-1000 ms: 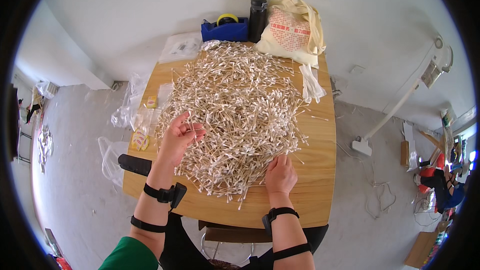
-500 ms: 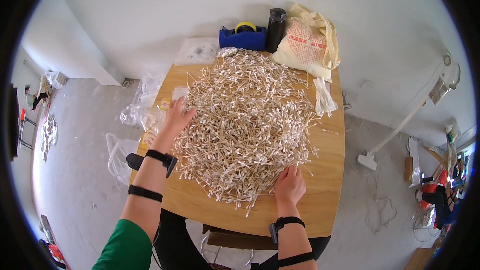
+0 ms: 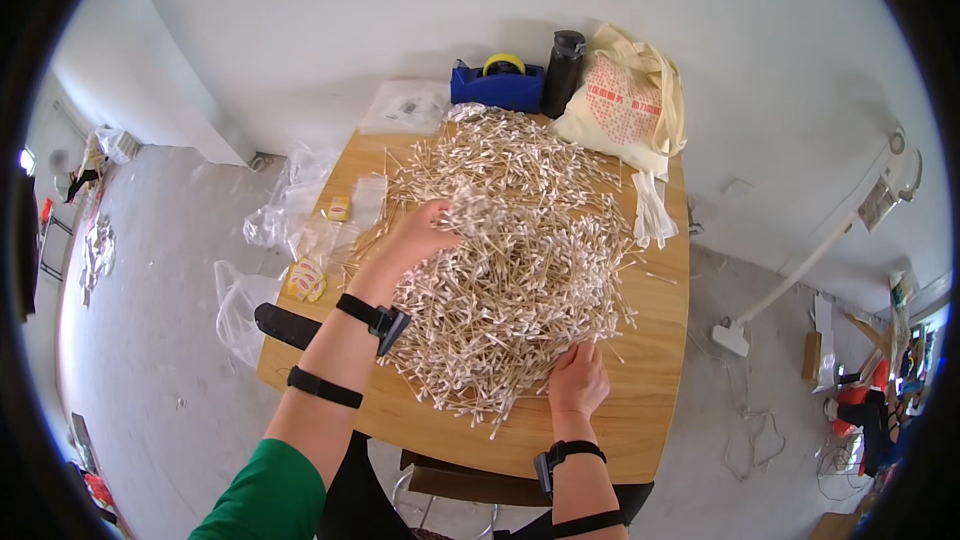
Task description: Sort and arrange a large pile of cotton swabs on a table into smaller groups and place them into bags.
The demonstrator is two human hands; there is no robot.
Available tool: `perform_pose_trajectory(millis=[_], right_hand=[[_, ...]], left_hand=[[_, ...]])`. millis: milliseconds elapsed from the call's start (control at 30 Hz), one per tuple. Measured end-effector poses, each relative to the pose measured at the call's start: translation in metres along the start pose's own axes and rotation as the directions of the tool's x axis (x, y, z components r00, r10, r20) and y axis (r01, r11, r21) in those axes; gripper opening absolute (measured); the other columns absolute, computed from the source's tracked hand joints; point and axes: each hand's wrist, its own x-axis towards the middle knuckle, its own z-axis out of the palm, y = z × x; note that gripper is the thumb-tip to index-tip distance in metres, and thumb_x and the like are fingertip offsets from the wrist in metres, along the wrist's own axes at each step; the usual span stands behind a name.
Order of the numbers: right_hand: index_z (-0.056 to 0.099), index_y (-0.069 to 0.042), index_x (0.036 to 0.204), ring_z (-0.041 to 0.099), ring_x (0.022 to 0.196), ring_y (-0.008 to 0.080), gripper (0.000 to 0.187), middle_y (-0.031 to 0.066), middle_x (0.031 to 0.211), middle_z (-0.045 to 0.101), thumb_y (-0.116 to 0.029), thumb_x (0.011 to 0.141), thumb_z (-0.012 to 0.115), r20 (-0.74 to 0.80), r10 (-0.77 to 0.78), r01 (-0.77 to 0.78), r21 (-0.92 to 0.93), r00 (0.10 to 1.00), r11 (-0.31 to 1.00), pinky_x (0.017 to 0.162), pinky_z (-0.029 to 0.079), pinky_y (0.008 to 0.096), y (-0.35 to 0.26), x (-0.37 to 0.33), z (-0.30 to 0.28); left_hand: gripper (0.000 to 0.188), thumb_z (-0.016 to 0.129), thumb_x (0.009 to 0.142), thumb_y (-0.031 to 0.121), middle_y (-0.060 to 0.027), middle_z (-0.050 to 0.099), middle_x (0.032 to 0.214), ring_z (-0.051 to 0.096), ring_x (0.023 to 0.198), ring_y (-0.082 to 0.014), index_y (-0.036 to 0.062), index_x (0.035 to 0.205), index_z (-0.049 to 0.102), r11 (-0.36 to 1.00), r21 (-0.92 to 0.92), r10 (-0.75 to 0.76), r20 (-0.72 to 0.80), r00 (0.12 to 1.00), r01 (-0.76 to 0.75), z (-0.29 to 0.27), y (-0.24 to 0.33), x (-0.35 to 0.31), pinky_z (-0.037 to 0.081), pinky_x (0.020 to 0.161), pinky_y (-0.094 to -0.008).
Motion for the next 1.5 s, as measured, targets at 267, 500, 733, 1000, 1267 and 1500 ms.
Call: perform_pose_trajectory(millis=[267, 500, 733, 1000, 1267, 1500], right_hand=[[0.053, -0.010, 0.084, 0.062, 0.068, 0.0354, 0.013, 0.0120, 0.081, 0.063, -0.019, 0.092, 0.056, -0.019, -0.015, 0.015, -0.007, 1.000, 1.000, 0.057, 0.050, 0.0469, -0.002, -0.001, 0.001], [0.053, -0.009, 0.083, 0.061, 0.068, 0.0364, 0.014, 0.0130, 0.080, 0.062, -0.019, 0.091, 0.056, -0.029, -0.031, 0.031, -0.002, 0.999, 1.000, 0.058, 0.049, 0.0477, 0.001, -0.001, 0.002], [0.053, -0.010, 0.084, 0.062, 0.070, 0.0359, 0.010, 0.0125, 0.081, 0.062, -0.017, 0.090, 0.057, -0.039, -0.023, 0.023, -0.002, 0.999, 1.000, 0.059, 0.050, 0.0477, -0.001, -0.001, 0.002], [0.054, -0.010, 0.085, 0.062, 0.071, 0.0351, 0.009, 0.0118, 0.083, 0.063, -0.016, 0.089, 0.058, -0.028, -0.013, 0.012, -0.024, 1.000, 1.000, 0.059, 0.050, 0.0469, 0.001, -0.002, 0.001], [0.055, -0.009, 0.085, 0.062, 0.071, 0.0356, 0.009, 0.0122, 0.083, 0.062, -0.017, 0.091, 0.057, -0.028, -0.026, 0.025, -0.025, 0.999, 0.999, 0.059, 0.050, 0.0473, -0.002, -0.001, 0.002], [0.054, -0.009, 0.085, 0.062, 0.071, 0.0358, 0.011, 0.0127, 0.082, 0.062, -0.018, 0.092, 0.056, -0.023, -0.025, 0.024, -0.030, 0.999, 0.999, 0.059, 0.050, 0.0477, -0.002, 0.000, 0.000]], left_hand=[[0.040, 0.060, 0.084, 0.001, -0.0206, 0.057, 0.119, 0.064, 0.094, -0.0334, 0.0060, 0.124, 0.058, 0.850, 0.402, 0.364, 0.017, 0.931, -0.339, 0.069, 0.045, -0.054, 0.054, 0.081, -0.0418], [0.045, 0.059, 0.080, 0.000, -0.0187, 0.048, 0.131, 0.051, 0.119, -0.0344, 0.0068, 0.124, 0.056, 0.595, 0.645, 0.555, 0.101, 0.826, -0.479, 0.110, 0.028, -0.111, 0.048, 0.092, -0.0464], [0.043, 0.059, 0.079, 0.000, -0.0154, 0.047, 0.135, 0.046, 0.126, -0.0339, 0.0057, 0.121, 0.059, 0.578, 0.558, 0.612, 0.187, 0.768, -0.596, 0.097, -0.001, -0.145, 0.044, 0.096, -0.0485], [0.017, 0.058, 0.088, 0.005, -0.0140, 0.068, 0.097, 0.065, 0.088, -0.0336, 0.0030, 0.104, 0.066, 0.899, 0.149, 0.402, 0.095, 0.911, -0.412, 0.031, 0.006, -0.135, 0.051, 0.079, -0.0389], [0.018, 0.059, 0.090, -0.001, -0.0084, 0.069, 0.100, 0.067, 0.083, -0.0233, 0.0048, 0.106, 0.068, 0.841, 0.009, 0.530, -0.214, 0.821, -0.540, 0.019, -0.027, -0.130, 0.053, 0.075, -0.0313], [0.012, 0.060, 0.088, 0.008, -0.0141, 0.065, 0.110, 0.066, 0.086, -0.0333, 0.0072, 0.095, 0.069, 0.977, 0.191, 0.160, -0.369, 0.915, -0.094, -0.034, -0.050, -0.094, 0.052, 0.071, -0.0387]])
